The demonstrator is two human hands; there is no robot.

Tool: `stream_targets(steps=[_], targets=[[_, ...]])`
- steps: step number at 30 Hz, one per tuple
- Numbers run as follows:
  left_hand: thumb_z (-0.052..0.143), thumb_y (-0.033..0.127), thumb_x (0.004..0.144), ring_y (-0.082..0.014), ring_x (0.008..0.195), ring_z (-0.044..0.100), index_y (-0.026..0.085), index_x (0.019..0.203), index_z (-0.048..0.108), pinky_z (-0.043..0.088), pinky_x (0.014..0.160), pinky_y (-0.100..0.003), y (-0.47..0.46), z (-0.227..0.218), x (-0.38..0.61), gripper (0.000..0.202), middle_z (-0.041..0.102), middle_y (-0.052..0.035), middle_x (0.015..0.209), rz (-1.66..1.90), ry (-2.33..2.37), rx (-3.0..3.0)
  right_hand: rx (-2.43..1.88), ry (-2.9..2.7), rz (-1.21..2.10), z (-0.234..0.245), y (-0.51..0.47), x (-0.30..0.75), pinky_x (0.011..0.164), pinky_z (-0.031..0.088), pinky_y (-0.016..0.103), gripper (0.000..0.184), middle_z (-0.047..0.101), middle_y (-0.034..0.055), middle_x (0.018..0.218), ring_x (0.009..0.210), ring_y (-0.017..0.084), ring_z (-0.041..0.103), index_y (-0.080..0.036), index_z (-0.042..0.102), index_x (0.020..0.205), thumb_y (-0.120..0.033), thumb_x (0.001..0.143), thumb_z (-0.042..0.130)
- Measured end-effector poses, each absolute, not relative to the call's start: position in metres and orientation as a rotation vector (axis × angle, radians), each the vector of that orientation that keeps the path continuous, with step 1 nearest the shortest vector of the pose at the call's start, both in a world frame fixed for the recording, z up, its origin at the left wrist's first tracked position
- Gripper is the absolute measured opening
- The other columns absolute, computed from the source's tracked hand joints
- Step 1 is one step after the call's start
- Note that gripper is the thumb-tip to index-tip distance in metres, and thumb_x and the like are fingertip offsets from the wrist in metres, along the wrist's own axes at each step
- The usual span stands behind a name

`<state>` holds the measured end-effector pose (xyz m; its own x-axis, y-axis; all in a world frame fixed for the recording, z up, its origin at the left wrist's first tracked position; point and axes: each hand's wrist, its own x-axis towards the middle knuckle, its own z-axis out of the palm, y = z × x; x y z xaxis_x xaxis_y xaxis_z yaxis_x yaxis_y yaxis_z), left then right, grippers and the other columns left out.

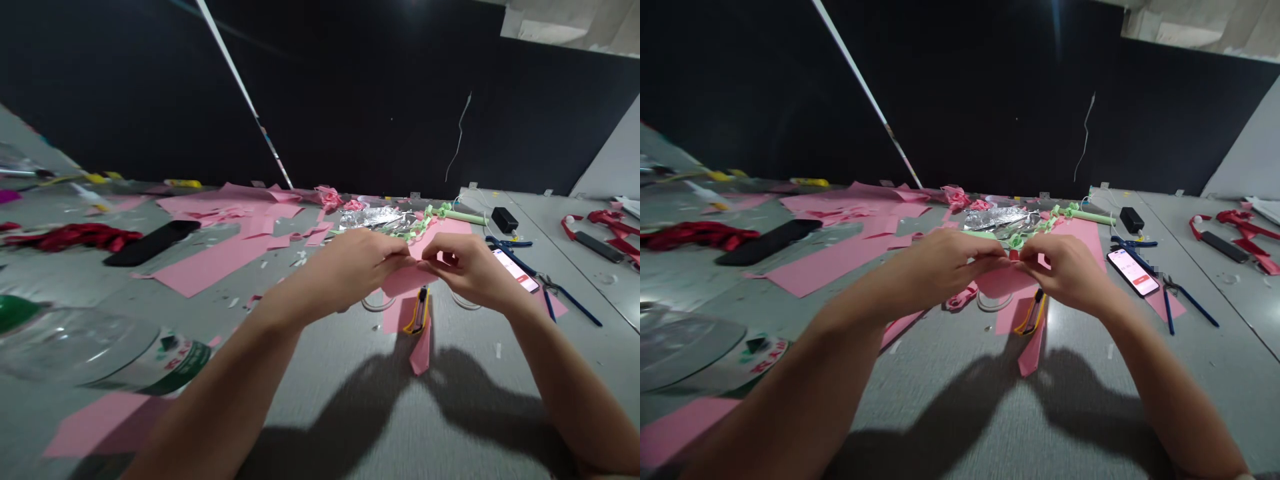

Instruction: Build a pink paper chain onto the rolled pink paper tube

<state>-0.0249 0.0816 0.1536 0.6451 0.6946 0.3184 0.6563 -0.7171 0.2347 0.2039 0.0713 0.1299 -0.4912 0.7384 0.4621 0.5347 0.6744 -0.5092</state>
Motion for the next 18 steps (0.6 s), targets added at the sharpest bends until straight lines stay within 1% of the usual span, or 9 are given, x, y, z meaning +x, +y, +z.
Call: stream_targets(steps=[2, 5, 7, 10, 12, 14, 18], targets=[[0.055, 0.020, 0.103, -0.0147, 0.058, 0.059, 0.019, 0.077, 0.072, 0.035, 0.056, -0.028, 0.0805, 0.1535, -0.0235, 0.031, 0.072, -0.0005, 0.069, 0.572, 1.121, 2.788, -0.972, -2.242, 0.399, 0.1297, 0.0715, 0.2058, 0.064, 0.033, 0.030, 0.026, 0.057, -0.0032, 0.069, 0.063, 0.012, 0.043, -0.020, 0.062, 0.078, -0.026, 0.103, 0.064], [0.065, 0.028, 0.101, -0.0154, 0.067, 0.066, 0.019, 0.091, 0.076, 0.042, 0.061, -0.027, 0.0785, 0.1530, -0.0219, 0.018, 0.077, -0.0011, 0.080, 0.730, 1.045, 2.697, -0.986, -2.288, 0.389, 0.1309, 0.0705, 0.2081, 0.062, 0.030, 0.031, 0.033, 0.053, -0.0039, 0.067, 0.062, 0.012, 0.039, -0.020, 0.060, 0.076, -0.033, 0.107, 0.061], [0.068, 0.027, 0.099, -0.0150, 0.068, 0.068, 0.019, 0.094, 0.078, 0.045, 0.063, -0.026, 0.0780, 0.1525, -0.0219, 0.013, 0.079, -0.0006, 0.081, 0.815, 1.020, 2.614, -1.000, -2.303, 0.387, 0.1317, 0.0698, 0.2079, 0.062, 0.029, 0.031, 0.036, 0.052, -0.0036, 0.067, 0.062, 0.013, 0.039, -0.020, 0.060, 0.076, -0.033, 0.109, 0.057], [0.065, 0.023, 0.099, -0.0150, 0.067, 0.069, 0.019, 0.091, 0.079, 0.045, 0.063, -0.026, 0.0792, 0.1515, -0.0224, 0.017, 0.080, -0.0005, 0.079, 0.789, 1.070, 2.586, -0.979, -2.264, 0.431, 0.1316, 0.0702, 0.2053, 0.063, 0.032, 0.030, 0.029, 0.056, -0.0027, 0.071, 0.065, 0.013, 0.044, -0.019, 0.065, 0.082, -0.033, 0.107, 0.062], [0.062, 0.021, 0.100, -0.0157, 0.068, 0.070, 0.020, 0.094, 0.080, 0.044, 0.063, -0.026, 0.0803, 0.1510, -0.0221, 0.019, 0.082, -0.0014, 0.082, 0.744, 1.117, 2.619, -0.947, -2.225, 0.472, 0.1306, 0.0713, 0.2034, 0.064, 0.035, 0.030, 0.019, 0.061, -0.0020, 0.073, 0.065, 0.013, 0.047, -0.018, 0.070, 0.088, -0.029, 0.103, 0.068], [0.058, 0.021, 0.103, -0.0159, 0.068, 0.069, 0.019, 0.094, 0.079, 0.042, 0.063, -0.026, 0.0808, 0.1506, -0.0213, 0.024, 0.082, -0.0021, 0.083, 0.703, 1.134, 2.685, -0.930, -2.205, 0.487, 0.1295, 0.0723, 0.2025, 0.064, 0.036, 0.029, 0.013, 0.063, -0.0017, 0.073, 0.065, 0.012, 0.048, -0.018, 0.071, 0.089, -0.025, 0.100, 0.069], [0.051, 0.022, 0.107, -0.0159, 0.065, 0.066, 0.019, 0.090, 0.076, 0.040, 0.061, -0.027, 0.0801, 0.1497, -0.0204, 0.030, 0.079, -0.0029, 0.079, 0.693, 1.095, 2.811, -0.941, -2.231, 0.432, 0.1282, 0.0723, 0.2031, 0.063, 0.034, 0.029, 0.021, 0.058, -0.0020, 0.071, 0.064, 0.013, 0.045, -0.018, 0.068, 0.087, -0.027, 0.106, 0.062]])
